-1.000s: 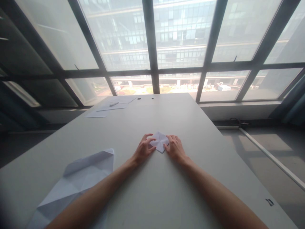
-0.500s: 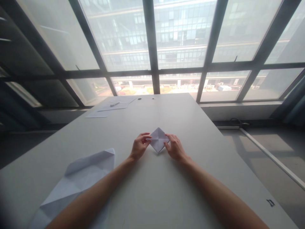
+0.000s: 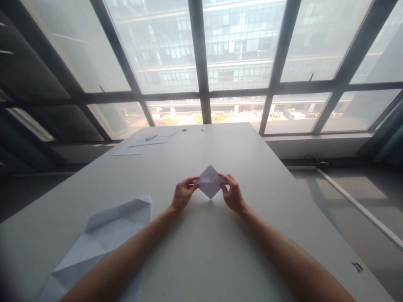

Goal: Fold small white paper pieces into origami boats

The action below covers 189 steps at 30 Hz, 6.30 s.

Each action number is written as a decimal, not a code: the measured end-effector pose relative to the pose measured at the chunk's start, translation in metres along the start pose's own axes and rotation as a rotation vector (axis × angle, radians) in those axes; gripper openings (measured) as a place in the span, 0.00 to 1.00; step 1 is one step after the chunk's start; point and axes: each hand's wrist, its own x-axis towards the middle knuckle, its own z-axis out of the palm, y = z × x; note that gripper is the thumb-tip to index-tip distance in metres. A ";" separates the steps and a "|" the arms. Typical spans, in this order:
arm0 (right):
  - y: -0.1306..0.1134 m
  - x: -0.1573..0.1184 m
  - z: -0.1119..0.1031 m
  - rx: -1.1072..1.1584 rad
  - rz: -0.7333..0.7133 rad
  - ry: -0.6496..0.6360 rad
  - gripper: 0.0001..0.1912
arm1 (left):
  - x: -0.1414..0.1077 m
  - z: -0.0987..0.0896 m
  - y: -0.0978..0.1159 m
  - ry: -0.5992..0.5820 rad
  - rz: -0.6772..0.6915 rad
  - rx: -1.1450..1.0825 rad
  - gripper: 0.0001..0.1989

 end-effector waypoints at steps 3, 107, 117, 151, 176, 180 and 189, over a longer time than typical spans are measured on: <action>0.001 0.000 -0.001 -0.004 -0.006 0.023 0.19 | -0.001 0.000 0.002 -0.021 0.066 0.079 0.16; -0.006 -0.011 0.006 -0.728 0.024 -0.700 0.31 | -0.023 0.018 0.015 -0.546 0.232 1.150 0.30; -0.002 -0.014 0.008 -0.778 0.134 -0.601 0.34 | -0.027 0.022 0.017 -0.472 0.139 1.174 0.32; 0.000 -0.006 0.002 -0.267 0.046 -0.209 0.14 | -0.018 0.011 0.034 -0.261 0.107 1.075 0.19; 0.002 -0.005 0.005 -0.013 0.086 -0.035 0.26 | -0.015 0.013 0.023 -0.245 0.100 0.620 0.26; -0.004 -0.004 0.004 -0.078 0.047 -0.080 0.17 | -0.014 0.012 0.025 -0.262 0.085 0.535 0.20; -0.006 -0.006 0.003 -0.234 -0.022 -0.235 0.10 | -0.012 0.011 0.019 -0.289 0.077 0.538 0.14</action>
